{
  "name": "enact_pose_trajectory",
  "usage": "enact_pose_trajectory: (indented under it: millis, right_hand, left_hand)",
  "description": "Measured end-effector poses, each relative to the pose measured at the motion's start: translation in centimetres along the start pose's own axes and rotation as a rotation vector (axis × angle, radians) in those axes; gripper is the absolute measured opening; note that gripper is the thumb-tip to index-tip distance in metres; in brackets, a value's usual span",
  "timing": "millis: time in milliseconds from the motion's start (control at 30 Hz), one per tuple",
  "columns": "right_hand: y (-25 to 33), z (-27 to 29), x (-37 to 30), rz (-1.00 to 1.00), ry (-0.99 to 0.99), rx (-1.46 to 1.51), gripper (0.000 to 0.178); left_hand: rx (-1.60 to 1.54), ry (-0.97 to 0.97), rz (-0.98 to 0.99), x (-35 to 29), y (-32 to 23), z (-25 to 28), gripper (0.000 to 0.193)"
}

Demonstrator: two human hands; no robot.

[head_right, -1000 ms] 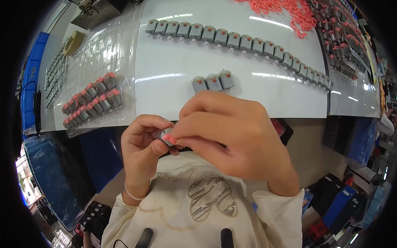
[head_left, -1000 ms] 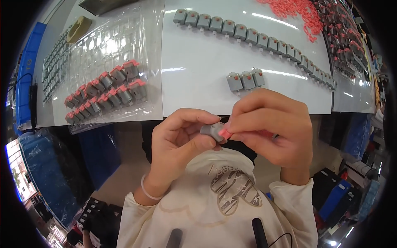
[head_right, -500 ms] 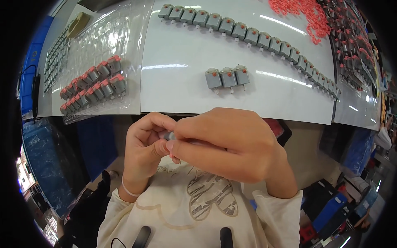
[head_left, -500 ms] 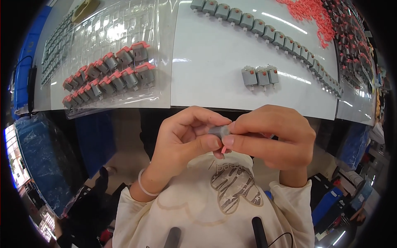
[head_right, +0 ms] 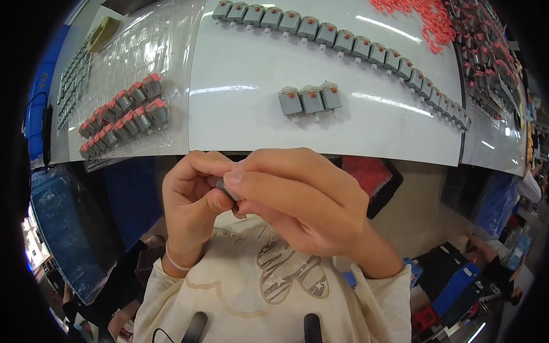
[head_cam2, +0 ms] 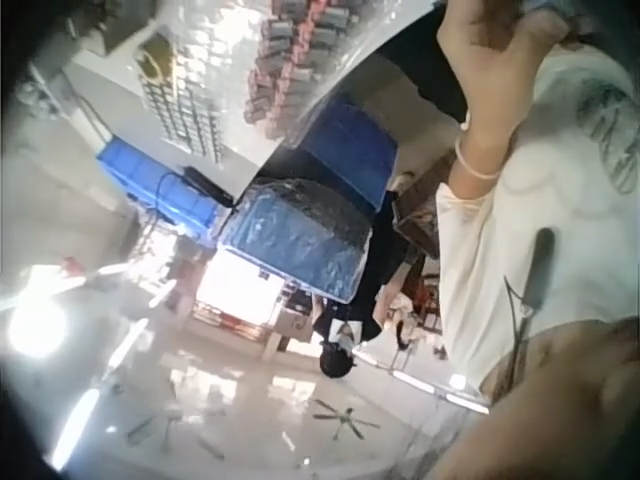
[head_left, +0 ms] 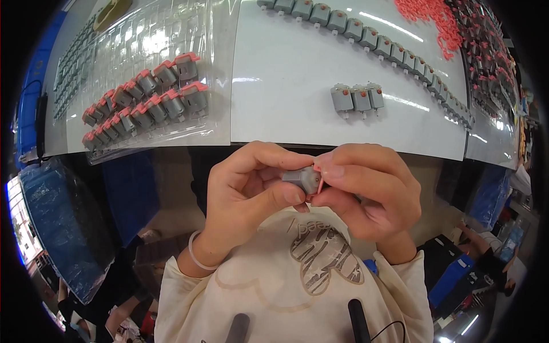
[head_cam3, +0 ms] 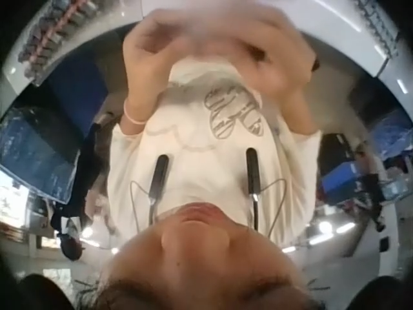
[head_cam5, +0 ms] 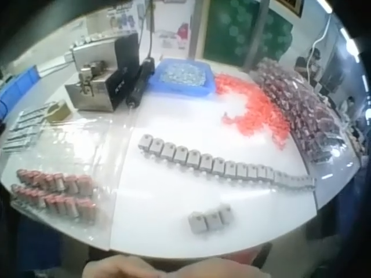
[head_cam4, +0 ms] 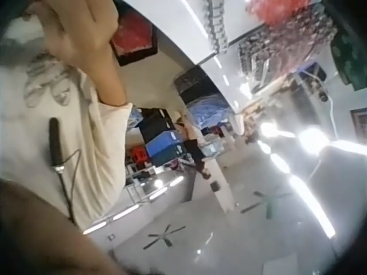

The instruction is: Manually attaching small pink plastic components to grey electrical motor units on an assembly line.

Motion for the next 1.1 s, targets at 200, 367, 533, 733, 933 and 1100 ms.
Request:
enact_pose_trajectory:
  millis: [200,367,533,733,933,1100]
  right_hand:
    - [-0.2,-0.1,-0.2,0.115,0.043,-0.102,0.024]
    - [-0.7,-0.2,-0.7,-0.028,-0.062,0.011,0.029]
    - [-0.5,0.5,-0.5,-0.031,0.045,-0.084,0.024]
    - [-0.6,1.3,0.4,-0.033,0.158,-0.025,0.024]
    - [-1.1,0.6,0.3,-0.005,0.148,0.150,0.018]
    - [-1.2,0.4,0.3,0.053,0.171,0.218,0.019]
  left_hand:
    - [0.301,-0.009,-0.045,0.0,-0.2,0.4,0.027]
    - [0.249,0.006,-0.092,0.0,0.0,0.1,0.029]
    - [0.314,0.005,-0.083,-0.3,-0.3,0.2,0.031]
    - [0.260,0.046,-0.028,-0.9,0.1,0.0,0.029]
    - [0.275,0.027,-0.173,-1.1,-0.6,-0.9,0.043]
    - [0.383,0.002,-0.225,-1.1,-1.4,-1.5,0.044]
Point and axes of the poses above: each hand's wrist, its own x-axis towards the middle knuckle, its own z-axis out of the back of the hand, y = z × x, the point moved 1 cm from there along x, towards the middle knuckle, and after that the axes turned 8 degrees about x, right-handed, at the moved point
